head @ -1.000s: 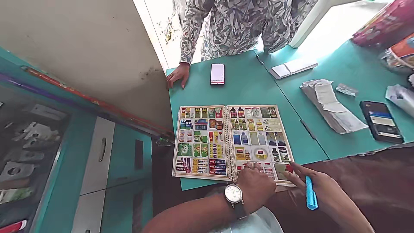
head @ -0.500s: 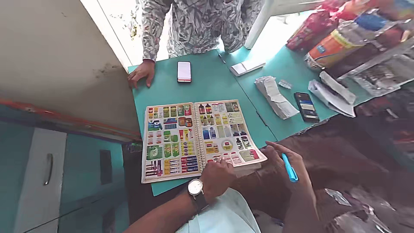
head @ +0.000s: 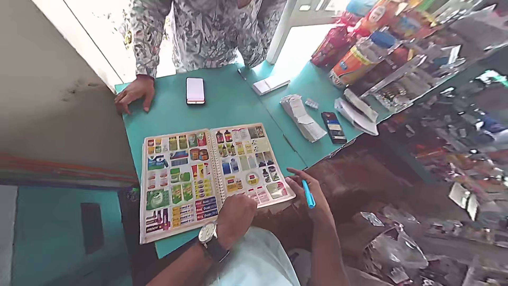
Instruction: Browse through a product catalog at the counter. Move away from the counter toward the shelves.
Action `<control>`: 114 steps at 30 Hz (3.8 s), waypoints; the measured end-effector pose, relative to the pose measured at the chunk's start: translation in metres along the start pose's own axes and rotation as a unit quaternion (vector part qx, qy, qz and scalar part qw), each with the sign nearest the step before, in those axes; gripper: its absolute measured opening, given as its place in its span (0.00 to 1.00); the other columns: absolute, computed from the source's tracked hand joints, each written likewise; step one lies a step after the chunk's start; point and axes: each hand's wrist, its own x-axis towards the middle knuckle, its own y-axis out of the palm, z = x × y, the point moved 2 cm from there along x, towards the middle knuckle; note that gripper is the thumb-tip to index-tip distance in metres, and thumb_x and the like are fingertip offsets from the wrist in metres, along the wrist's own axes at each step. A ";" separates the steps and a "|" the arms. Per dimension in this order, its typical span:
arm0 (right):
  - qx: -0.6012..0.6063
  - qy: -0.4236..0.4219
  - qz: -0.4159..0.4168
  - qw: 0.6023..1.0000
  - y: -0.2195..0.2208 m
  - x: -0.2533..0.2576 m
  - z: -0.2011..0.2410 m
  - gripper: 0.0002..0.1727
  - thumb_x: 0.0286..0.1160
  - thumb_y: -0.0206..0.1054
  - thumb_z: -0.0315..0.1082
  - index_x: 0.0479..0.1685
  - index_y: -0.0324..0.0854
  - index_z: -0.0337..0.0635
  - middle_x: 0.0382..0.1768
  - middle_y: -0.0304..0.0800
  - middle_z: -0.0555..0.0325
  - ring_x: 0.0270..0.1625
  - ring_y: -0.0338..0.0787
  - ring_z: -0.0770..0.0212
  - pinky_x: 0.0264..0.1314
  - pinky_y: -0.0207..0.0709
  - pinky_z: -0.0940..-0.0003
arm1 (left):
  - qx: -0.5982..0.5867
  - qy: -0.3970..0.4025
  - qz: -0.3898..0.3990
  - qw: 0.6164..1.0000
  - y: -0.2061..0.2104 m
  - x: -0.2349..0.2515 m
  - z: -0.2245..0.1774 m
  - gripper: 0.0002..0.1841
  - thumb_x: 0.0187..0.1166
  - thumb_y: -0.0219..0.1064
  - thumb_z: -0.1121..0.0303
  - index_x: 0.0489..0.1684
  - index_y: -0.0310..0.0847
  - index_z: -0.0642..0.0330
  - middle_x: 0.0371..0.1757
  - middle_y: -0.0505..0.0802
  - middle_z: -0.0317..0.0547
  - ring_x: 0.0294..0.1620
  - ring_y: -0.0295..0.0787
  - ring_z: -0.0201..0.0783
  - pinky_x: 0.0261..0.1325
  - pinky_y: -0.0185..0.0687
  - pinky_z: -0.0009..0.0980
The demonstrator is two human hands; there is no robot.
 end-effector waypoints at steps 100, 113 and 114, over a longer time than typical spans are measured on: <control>0.050 -0.175 -0.098 0.978 0.041 0.057 -0.020 0.11 0.75 0.62 0.21 0.50 0.85 0.30 0.40 0.94 0.58 0.39 0.90 0.75 0.45 0.85 0.79 | 0.174 -0.021 0.138 0.975 0.022 -0.006 -0.053 0.24 0.83 0.45 0.88 0.80 0.63 0.78 0.92 0.54 0.70 0.60 0.85 0.68 0.58 0.82 0.59; 0.060 -0.185 -0.080 0.978 0.042 0.055 -0.021 0.14 0.68 0.73 0.24 0.52 0.85 0.31 0.41 0.94 0.57 0.38 0.92 0.71 0.44 0.89 0.75 | 0.147 -0.033 0.151 0.977 0.023 -0.007 -0.053 0.30 0.82 0.47 0.89 0.88 0.56 0.72 0.93 0.53 0.66 0.79 0.71 0.70 0.72 0.70 0.65; 0.065 -0.186 -0.078 0.977 0.042 0.055 -0.021 0.14 0.68 0.73 0.23 0.52 0.85 0.30 0.40 0.94 0.57 0.38 0.93 0.70 0.44 0.89 0.74 | 0.146 -0.035 0.156 0.976 0.022 -0.007 -0.054 0.31 0.82 0.47 0.89 0.88 0.54 0.72 0.94 0.51 0.66 0.80 0.70 0.70 0.74 0.68 0.66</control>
